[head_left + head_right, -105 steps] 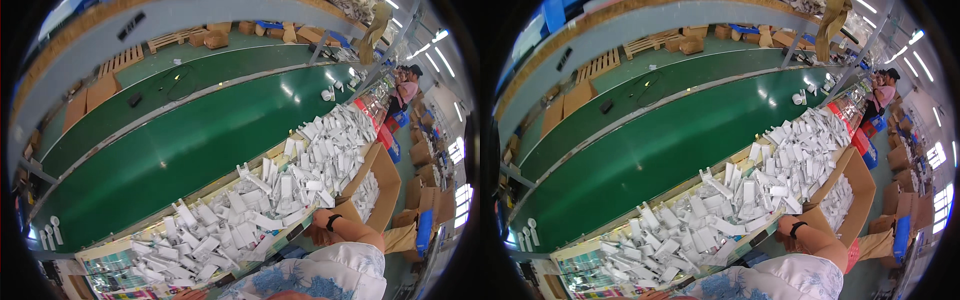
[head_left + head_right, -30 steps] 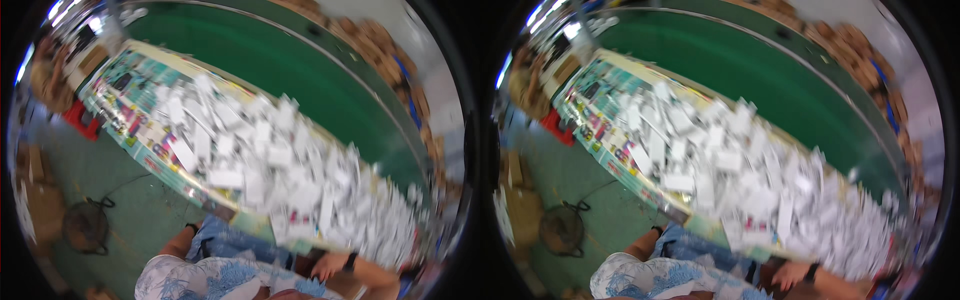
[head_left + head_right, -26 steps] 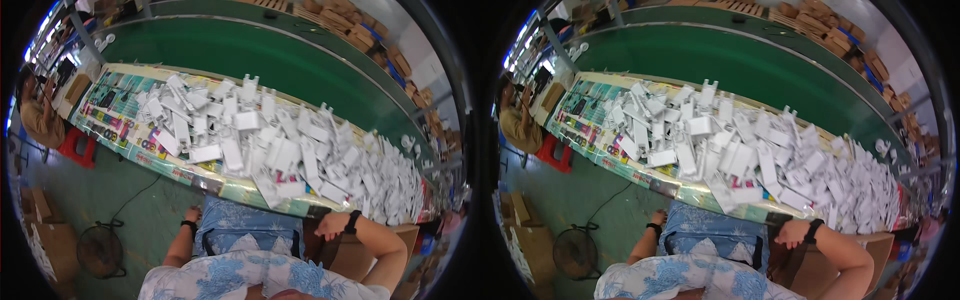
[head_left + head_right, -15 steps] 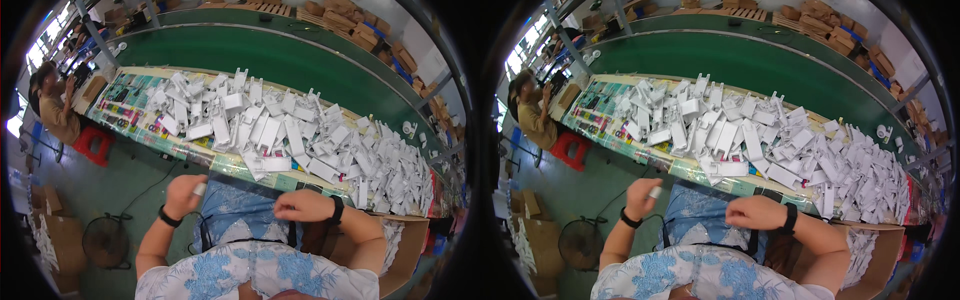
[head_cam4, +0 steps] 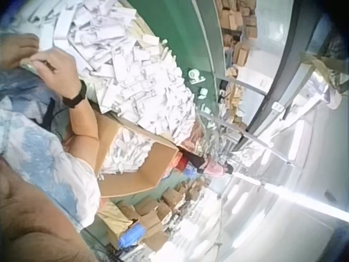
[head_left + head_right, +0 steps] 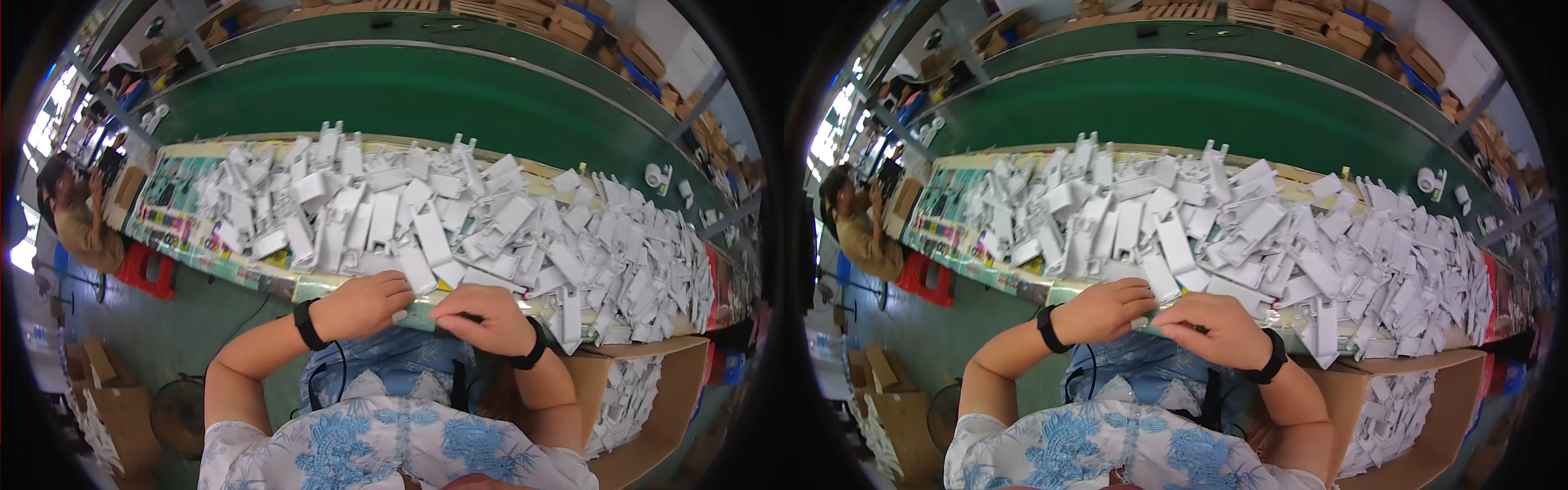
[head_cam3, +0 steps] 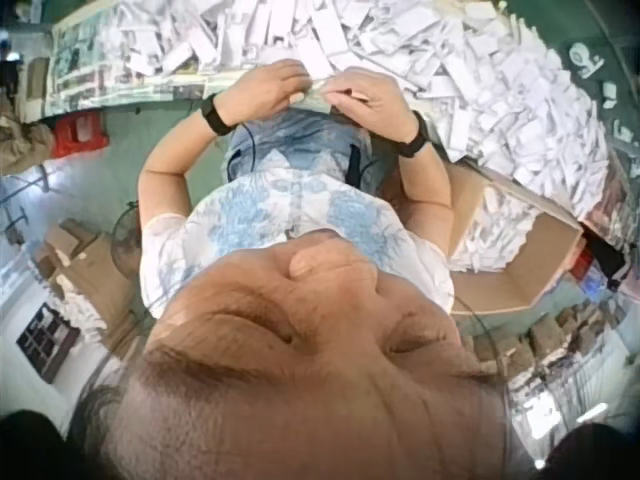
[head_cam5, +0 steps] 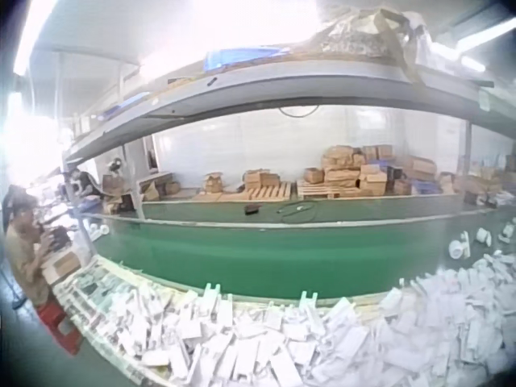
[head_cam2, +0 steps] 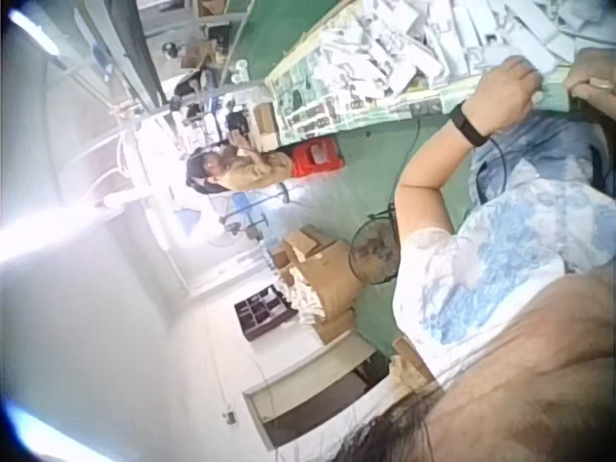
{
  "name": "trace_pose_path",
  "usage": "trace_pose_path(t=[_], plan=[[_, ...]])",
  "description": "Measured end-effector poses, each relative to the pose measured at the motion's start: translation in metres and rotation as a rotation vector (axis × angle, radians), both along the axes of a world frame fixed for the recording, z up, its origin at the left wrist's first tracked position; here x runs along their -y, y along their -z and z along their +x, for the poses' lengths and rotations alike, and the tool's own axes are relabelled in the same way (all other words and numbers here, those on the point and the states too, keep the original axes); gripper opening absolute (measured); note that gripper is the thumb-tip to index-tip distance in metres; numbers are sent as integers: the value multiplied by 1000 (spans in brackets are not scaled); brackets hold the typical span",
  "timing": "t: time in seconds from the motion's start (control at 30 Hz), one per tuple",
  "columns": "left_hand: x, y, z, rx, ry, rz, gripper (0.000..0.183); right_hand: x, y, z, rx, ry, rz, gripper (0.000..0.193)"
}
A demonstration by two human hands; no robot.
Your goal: The recorder is seen at an assembly line, picking up components of portable handheld fans, snapping the fan head onto the handle/base, and checking the assembly.
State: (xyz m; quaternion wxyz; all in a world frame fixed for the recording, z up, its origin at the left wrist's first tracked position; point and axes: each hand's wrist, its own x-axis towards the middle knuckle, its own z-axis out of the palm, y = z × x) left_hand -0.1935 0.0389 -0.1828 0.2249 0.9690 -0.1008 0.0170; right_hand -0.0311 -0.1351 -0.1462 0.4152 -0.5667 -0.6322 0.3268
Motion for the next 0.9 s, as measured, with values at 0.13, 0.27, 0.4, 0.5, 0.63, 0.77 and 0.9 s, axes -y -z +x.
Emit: trace_pose_path(t=[0.13, 0.27, 0.4, 0.5, 0.63, 0.77, 0.9], plan=[[1, -13, 23, -40, -50, -4, 43, 7, 16, 30, -459, 272, 276, 10], [-9, -1, 20, -70, -108, -10, 40, 5, 38, 54, -1035, 85, 366, 11], [-17, -4, 13, 110, -127, -159, 32, 7, 42, 59, -1059, 67, 348, 11], [-12, -22, 23, 80, -86, -307, 29, 13, 42, 63, -1065, 120, 303, 10], [-9, -43, 51, 165, 98, -349, 34, 23, 19, 60, -892, 136, 116, 12], [2, -37, 90, 280, 94, -415, 38, 43, -59, 83, -196, 123, 3, 15], [-6, -17, 99, 334, 34, -502, 38, 67, -143, 85, 401, 860, -46, 17]])
